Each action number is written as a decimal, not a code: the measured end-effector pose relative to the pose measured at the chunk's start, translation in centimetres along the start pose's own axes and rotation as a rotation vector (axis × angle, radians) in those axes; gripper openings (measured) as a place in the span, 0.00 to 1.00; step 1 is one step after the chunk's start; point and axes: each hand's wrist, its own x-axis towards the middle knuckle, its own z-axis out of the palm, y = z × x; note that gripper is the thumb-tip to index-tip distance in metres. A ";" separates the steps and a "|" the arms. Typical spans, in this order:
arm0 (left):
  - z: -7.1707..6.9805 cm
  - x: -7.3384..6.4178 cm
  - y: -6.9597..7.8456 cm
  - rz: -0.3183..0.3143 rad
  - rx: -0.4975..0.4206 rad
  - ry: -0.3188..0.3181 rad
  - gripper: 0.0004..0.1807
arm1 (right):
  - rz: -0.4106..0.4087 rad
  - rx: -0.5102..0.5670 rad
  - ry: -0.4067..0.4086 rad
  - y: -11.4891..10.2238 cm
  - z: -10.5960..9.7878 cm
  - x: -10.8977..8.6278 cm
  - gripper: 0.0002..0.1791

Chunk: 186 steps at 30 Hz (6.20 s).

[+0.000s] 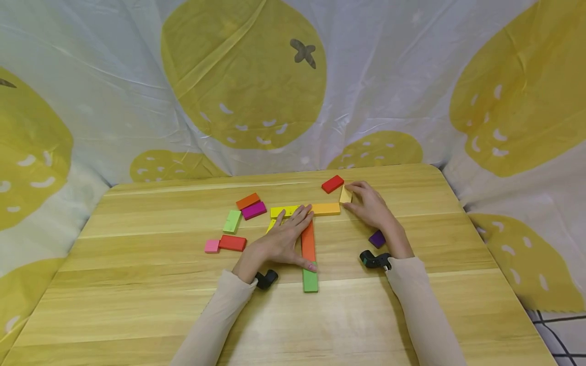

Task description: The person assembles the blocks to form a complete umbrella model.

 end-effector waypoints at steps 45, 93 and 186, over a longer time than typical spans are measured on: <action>-0.1 0.0 0.0 0.003 -0.016 -0.003 0.75 | -0.010 -0.014 0.021 0.2 0.1 -0.2 0.31; 0.0 0.0 -0.1 -0.005 -0.014 -0.023 0.76 | -0.048 0.004 -0.119 -1.5 0.4 6.2 0.25; -0.1 0.0 0.4 -0.013 0.019 -0.032 0.76 | 0.099 0.112 -0.022 0.0 -1.2 6.8 0.19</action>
